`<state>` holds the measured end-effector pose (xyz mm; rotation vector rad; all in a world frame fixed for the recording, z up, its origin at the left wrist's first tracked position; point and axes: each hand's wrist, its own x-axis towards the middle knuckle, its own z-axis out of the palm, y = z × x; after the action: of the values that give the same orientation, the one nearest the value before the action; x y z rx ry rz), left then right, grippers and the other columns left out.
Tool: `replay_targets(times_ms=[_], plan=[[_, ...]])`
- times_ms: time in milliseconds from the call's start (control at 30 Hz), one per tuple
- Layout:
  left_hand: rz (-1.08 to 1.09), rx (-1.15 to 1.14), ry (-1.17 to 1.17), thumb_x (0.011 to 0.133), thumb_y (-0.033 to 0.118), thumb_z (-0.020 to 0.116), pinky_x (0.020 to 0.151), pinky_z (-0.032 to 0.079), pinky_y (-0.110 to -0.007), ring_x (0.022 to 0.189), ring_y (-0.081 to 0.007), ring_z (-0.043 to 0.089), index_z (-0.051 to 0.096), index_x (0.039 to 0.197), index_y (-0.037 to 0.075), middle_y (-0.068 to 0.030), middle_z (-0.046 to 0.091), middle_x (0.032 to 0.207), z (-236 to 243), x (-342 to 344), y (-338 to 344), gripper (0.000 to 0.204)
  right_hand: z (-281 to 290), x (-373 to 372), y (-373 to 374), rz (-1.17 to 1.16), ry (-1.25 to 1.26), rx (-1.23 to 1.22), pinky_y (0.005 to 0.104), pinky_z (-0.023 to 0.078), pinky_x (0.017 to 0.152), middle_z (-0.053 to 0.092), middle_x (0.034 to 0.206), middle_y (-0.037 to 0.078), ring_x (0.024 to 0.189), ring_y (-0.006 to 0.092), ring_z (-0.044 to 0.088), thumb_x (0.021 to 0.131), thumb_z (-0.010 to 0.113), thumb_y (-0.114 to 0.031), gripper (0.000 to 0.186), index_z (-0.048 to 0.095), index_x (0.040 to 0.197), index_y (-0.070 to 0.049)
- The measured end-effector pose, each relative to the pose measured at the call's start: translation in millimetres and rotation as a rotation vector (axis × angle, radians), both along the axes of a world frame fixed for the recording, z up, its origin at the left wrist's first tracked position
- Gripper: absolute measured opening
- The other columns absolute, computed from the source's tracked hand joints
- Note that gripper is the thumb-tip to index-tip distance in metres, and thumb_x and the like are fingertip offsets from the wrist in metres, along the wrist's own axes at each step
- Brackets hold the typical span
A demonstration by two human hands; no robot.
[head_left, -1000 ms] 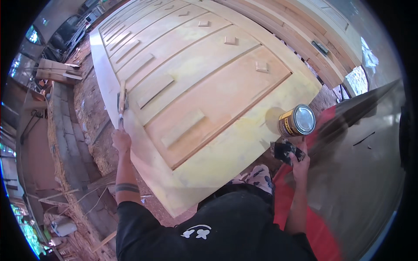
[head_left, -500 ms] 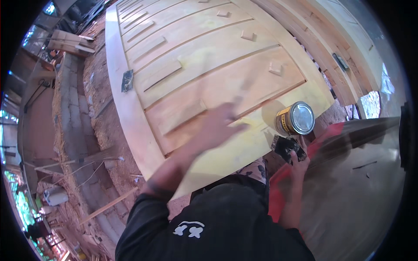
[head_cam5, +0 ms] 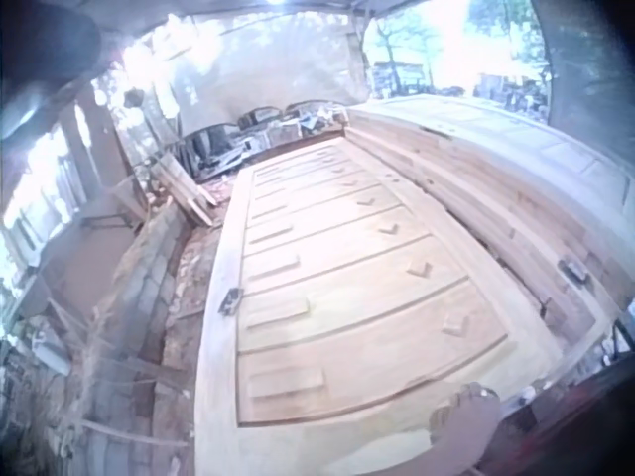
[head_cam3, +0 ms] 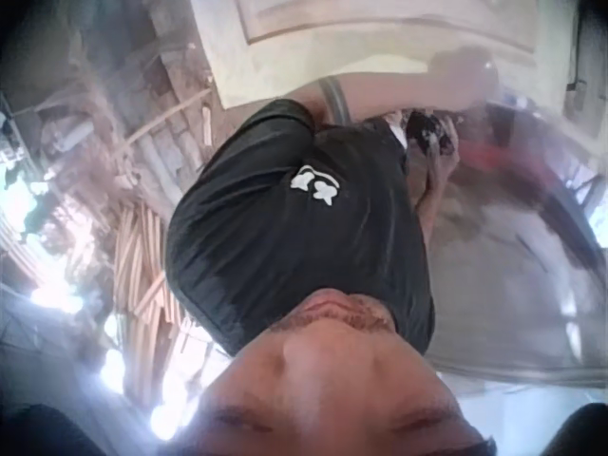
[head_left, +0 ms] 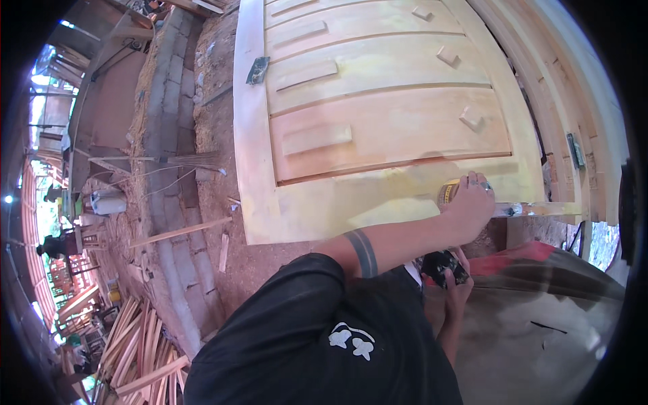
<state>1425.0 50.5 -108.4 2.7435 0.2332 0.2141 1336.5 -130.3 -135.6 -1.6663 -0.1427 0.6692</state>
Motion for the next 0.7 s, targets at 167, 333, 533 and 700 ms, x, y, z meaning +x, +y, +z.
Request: replay_targets(times_ms=[167, 333, 533, 700], plan=[[-0.086, -0.046, 0.178, 0.059, 0.013, 0.072, 0.090, 0.042, -0.044, 0.112, -0.0379, 0.047, 0.059, 0.100, -0.007, -0.0280, 0.051, 0.113, 41, 11, 5, 0.047, 17, 28, 1, 0.000, -0.079, 0.085, 0.0340, 0.036, 0.102, 0.054, 0.126, 0.018, 0.118, 0.0234, 0.050, 0.082, 0.063, -0.007, 0.054, 0.045, 0.131, 0.007], [-0.062, 0.060, 0.067, 0.057, 0.018, 0.072, 0.083, 0.043, -0.043, 0.107, -0.0380, 0.049, 0.059, 0.098, -0.008, -0.0274, 0.051, 0.108, 44, 2, 7, 0.050, 20, 37, 5, 0.012, -0.121, 0.098, 0.0340, 0.036, 0.102, 0.054, 0.125, 0.017, 0.118, 0.0236, 0.050, 0.082, 0.062, -0.007, 0.052, 0.046, 0.130, 0.007], [-0.181, -0.299, 0.149, 0.063, 0.030, 0.073, 0.079, 0.044, -0.044, 0.081, -0.0319, 0.061, 0.061, 0.100, 0.005, -0.0144, 0.063, 0.081, 90, -34, 81, 0.047, 35, 31, 7, -0.080, -0.080, 0.044, 0.0334, 0.039, 0.100, 0.057, 0.122, 0.016, 0.116, 0.0221, 0.052, 0.082, 0.063, -0.006, 0.048, 0.051, 0.127, 0.006], [0.107, -0.434, 0.277, 0.066, 0.031, 0.072, 0.063, 0.050, -0.039, 0.065, -0.0299, 0.064, 0.059, 0.098, 0.000, -0.0138, 0.065, 0.073, 32, -94, 136, 0.047, 34, 34, -1, -0.179, -0.050, 0.044, 0.0288, 0.046, 0.090, 0.064, 0.106, 0.010, 0.098, 0.0153, 0.060, 0.084, 0.061, -0.002, 0.032, 0.059, 0.115, 0.005]])
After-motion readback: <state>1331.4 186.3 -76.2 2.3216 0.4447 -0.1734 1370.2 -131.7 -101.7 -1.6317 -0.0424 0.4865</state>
